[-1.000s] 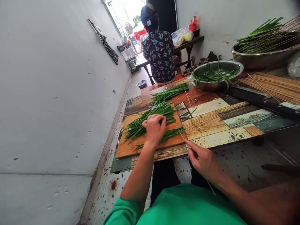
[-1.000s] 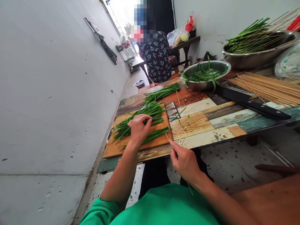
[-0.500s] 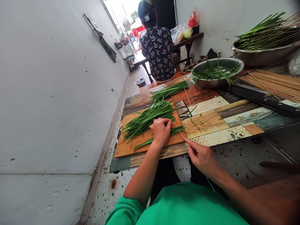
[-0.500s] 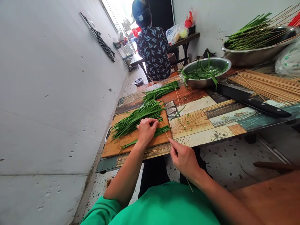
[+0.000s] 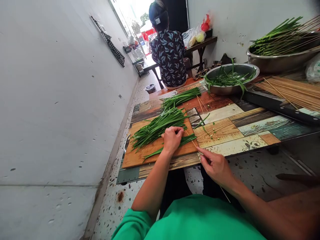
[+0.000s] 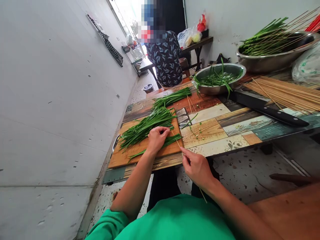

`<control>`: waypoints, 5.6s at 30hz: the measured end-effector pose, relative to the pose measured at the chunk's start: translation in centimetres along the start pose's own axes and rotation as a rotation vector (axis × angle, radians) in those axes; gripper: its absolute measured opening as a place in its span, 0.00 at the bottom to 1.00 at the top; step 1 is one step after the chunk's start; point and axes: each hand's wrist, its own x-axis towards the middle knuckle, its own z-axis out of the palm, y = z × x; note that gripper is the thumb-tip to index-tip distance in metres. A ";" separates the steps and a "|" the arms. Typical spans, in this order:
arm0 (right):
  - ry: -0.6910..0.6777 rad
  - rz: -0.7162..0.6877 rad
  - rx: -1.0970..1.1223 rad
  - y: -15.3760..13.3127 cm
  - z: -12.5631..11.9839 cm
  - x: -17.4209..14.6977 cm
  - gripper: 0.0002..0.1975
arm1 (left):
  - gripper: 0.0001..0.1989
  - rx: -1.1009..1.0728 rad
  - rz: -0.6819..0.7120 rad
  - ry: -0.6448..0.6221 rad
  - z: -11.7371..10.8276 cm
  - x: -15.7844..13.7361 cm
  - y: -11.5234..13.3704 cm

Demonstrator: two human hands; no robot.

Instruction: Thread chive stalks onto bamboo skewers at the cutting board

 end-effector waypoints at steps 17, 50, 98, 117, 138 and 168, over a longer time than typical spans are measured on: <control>-0.015 0.013 -0.033 -0.3 -0.2 0.2 0.20 | 0.08 0.016 0.014 -0.030 -0.3 -0.1 0.5; -0.008 -0.038 -0.085 -0.6 0.3 0.6 0.19 | 0.14 0.477 0.142 -0.110 -5.2 -0.4 1.3; 0.103 -0.012 -0.107 0.4 0.0 0.2 0.18 | 0.08 0.279 0.298 -0.057 -0.6 0.7 0.4; 0.105 -0.025 -0.079 0.4 0.1 0.2 0.18 | 0.07 0.166 0.224 -0.022 -0.1 0.5 0.4; 0.135 -0.152 -0.185 1.3 1.0 0.7 0.19 | 0.19 0.113 0.385 -0.237 -2.7 -0.2 0.5; 0.044 -0.001 -0.146 0.1 -0.4 0.5 0.18 | 0.07 0.368 0.235 -0.156 -1.6 1.7 0.9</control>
